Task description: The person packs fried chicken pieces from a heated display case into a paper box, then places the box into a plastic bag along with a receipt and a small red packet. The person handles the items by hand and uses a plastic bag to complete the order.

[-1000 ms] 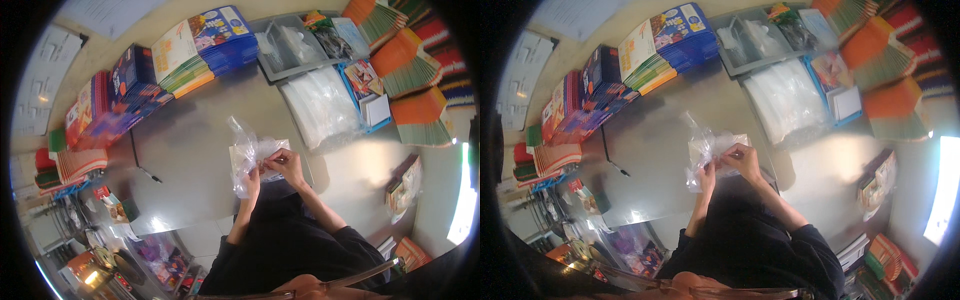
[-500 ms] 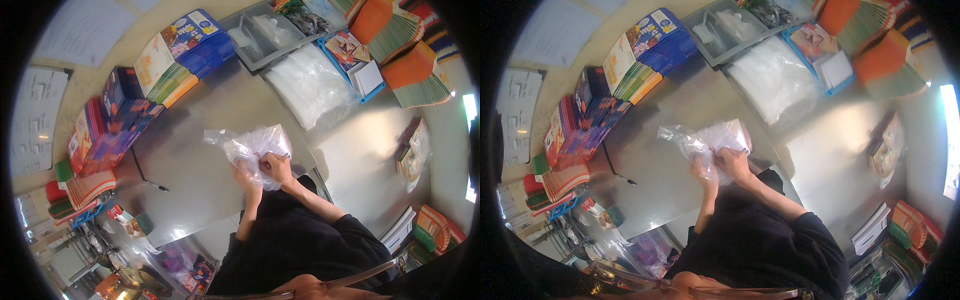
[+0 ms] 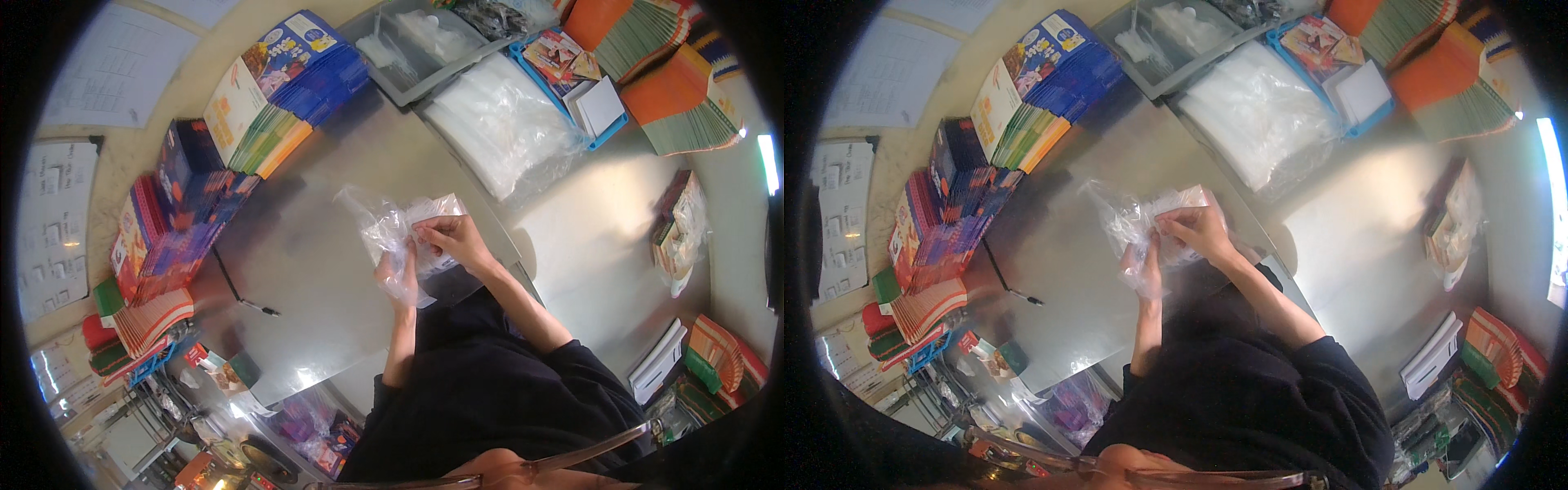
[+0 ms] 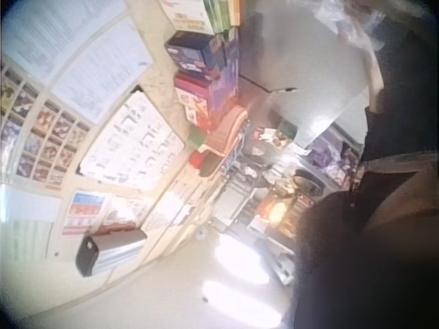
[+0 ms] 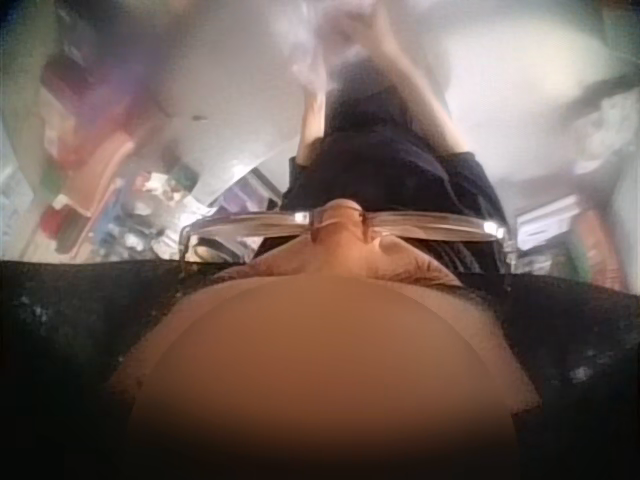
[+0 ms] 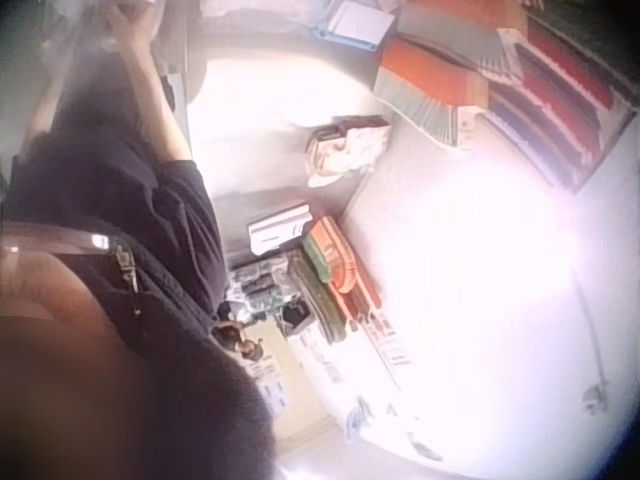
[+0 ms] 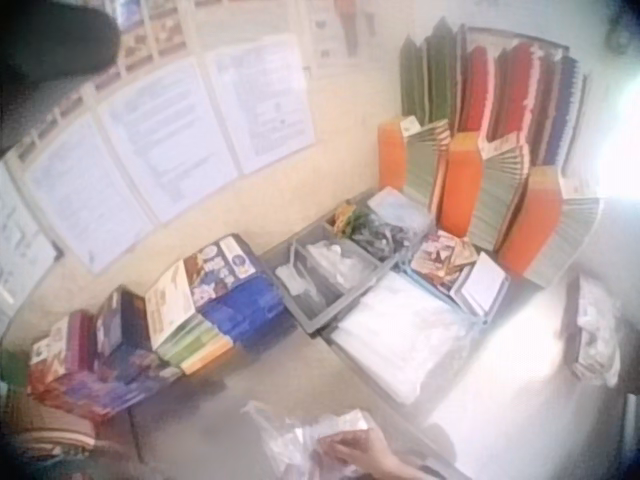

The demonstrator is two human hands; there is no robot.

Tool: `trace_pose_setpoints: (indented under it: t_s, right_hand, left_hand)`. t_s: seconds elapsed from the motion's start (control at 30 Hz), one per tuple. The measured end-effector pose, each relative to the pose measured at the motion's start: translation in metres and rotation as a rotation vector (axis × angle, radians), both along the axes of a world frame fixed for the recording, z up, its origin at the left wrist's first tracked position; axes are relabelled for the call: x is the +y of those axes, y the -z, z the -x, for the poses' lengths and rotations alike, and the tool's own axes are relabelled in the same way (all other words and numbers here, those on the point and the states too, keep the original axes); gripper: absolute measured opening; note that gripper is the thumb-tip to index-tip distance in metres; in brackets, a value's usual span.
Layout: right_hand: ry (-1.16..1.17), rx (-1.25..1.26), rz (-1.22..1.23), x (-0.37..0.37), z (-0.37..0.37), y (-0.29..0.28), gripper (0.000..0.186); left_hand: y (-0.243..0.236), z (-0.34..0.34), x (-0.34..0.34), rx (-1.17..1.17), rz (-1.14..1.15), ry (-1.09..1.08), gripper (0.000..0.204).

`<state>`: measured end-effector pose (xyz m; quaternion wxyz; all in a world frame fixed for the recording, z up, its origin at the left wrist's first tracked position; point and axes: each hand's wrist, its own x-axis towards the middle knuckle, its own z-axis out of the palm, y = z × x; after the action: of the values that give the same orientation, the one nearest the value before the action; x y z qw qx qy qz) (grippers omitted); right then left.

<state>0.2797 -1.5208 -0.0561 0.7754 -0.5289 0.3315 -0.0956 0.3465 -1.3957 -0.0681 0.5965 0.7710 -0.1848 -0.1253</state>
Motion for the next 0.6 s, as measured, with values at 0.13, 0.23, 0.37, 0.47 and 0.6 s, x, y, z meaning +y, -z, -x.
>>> trace_pose_setpoints:
  t_s: [0.13, 0.23, 0.37, 0.47, 0.6]
  right_hand:
    - [0.004, -0.034, 0.069, 0.003, 0.003, -0.005, 0.02]
    - [-0.021, 0.021, 0.478, 0.006, 0.002, -0.014, 0.016]
    - [-0.038, 0.075, 0.693, 0.006, 0.001, -0.018, 0.013]
    - [-0.125, 0.097, 0.755, 0.002, 0.0, -0.014, 0.011]
    - [-0.306, 0.002, 0.728, -0.018, 0.0, -0.026, 0.012]
  left_hand:
    - [0.0, -0.001, 0.001, -0.02, -0.01, -0.001, 0.023]
    - [-0.002, -0.001, -0.001, -0.013, -0.027, 0.006, 0.022]
    - [-0.01, 0.0, -0.001, -0.063, -0.167, 0.021, 0.022]
    - [-0.013, -0.002, 0.005, -0.03, -0.2, 0.047, 0.019]
    - [0.005, -0.011, 0.015, -0.296, -0.332, 0.217, 0.021]
